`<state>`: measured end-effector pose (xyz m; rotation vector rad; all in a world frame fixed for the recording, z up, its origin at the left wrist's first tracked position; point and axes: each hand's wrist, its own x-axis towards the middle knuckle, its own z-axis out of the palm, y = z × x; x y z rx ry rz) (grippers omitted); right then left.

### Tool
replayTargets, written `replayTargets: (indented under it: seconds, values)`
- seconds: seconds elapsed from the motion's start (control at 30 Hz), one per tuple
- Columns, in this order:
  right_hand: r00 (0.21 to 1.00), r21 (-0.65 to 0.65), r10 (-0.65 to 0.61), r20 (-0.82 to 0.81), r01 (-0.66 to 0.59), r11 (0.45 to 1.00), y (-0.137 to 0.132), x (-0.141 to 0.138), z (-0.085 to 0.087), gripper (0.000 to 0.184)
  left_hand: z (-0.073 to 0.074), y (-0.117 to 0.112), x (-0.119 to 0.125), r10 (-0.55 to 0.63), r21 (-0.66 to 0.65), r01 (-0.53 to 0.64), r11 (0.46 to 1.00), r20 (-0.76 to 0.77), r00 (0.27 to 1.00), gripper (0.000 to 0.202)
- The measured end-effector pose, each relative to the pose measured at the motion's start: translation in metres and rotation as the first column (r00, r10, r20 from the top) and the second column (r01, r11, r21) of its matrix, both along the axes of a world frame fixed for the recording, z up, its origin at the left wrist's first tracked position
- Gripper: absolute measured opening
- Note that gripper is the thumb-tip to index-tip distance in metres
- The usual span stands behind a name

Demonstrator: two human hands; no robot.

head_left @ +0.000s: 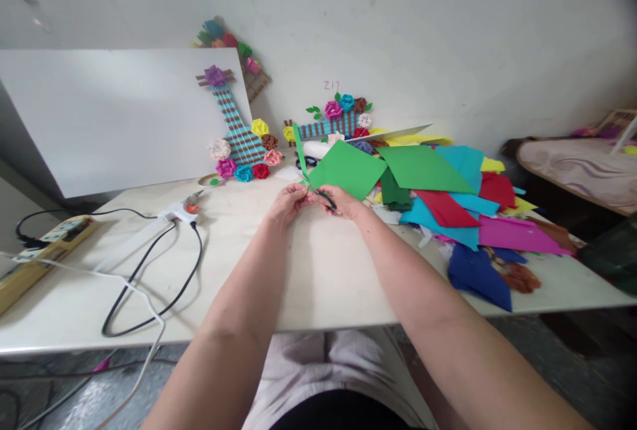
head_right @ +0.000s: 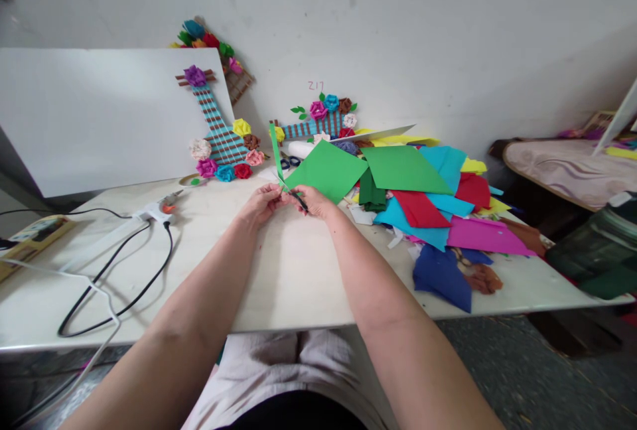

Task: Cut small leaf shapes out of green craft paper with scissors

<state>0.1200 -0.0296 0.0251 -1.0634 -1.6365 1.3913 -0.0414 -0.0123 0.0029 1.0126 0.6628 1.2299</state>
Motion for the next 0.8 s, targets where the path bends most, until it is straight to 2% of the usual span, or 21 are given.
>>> replayTargets:
  seconds: [0.17, 0.53, 0.8]
  values:
    - [0.999, 0.006, 0.0, 0.035, 0.0, 1.0, -0.001, 0.0, 0.0, 0.016, -0.001, 0.001, 0.0, -0.008, 0.009, 0.008, 1.0, 0.001, 1.0, 0.013]
    - [1.0, 0.045, 0.021, -0.019, -0.02, 0.999, 0.016, 0.0, -0.019, 0.026, 0.0, 0.0, 0.0, 0.022, -0.018, -0.021, 1.0, 0.009, 1.0, 0.013]
    - [0.999, 0.035, -0.048, 0.0, 0.048, 0.998, 0.004, -0.003, -0.006, 0.026, -0.002, 0.001, 0.0, -0.005, -0.017, 0.005, 1.0, 0.029, 1.0, 0.01]
